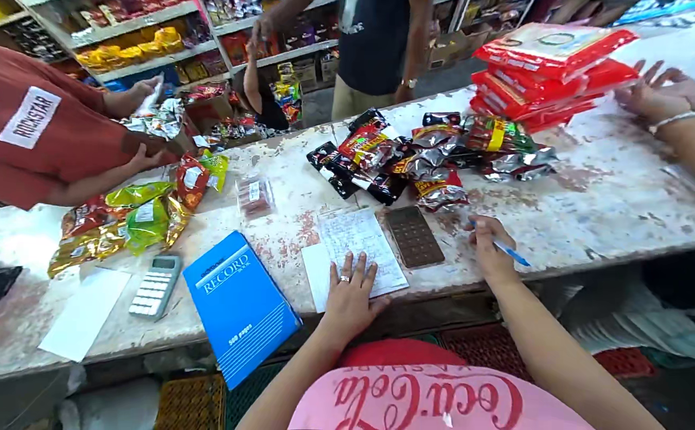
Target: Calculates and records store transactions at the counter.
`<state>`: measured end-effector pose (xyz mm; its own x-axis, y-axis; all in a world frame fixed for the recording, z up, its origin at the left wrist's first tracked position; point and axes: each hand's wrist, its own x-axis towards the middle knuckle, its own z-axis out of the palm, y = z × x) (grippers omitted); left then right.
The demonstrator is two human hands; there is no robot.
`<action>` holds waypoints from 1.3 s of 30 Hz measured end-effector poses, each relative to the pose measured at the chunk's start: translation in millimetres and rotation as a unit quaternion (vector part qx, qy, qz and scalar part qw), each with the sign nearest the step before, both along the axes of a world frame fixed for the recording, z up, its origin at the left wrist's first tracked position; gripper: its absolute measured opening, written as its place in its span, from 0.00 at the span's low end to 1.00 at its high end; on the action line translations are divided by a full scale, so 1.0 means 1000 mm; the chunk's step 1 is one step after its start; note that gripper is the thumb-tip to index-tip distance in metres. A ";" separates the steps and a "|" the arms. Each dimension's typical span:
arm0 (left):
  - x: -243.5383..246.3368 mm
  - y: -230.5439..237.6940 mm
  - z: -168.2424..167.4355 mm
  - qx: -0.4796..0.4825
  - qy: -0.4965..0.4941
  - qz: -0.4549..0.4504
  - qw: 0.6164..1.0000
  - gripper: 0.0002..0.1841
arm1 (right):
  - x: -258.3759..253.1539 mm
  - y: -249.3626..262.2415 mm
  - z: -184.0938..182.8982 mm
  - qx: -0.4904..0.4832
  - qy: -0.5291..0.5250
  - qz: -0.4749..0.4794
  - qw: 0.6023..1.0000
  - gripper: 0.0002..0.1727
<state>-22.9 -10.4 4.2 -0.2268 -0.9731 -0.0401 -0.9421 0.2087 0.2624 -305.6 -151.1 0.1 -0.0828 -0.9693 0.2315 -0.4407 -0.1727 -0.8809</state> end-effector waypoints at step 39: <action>0.011 0.041 0.067 0.131 0.768 0.545 0.308 0.24 | 0.000 -0.004 0.000 0.013 0.019 -0.002 1.000 0.28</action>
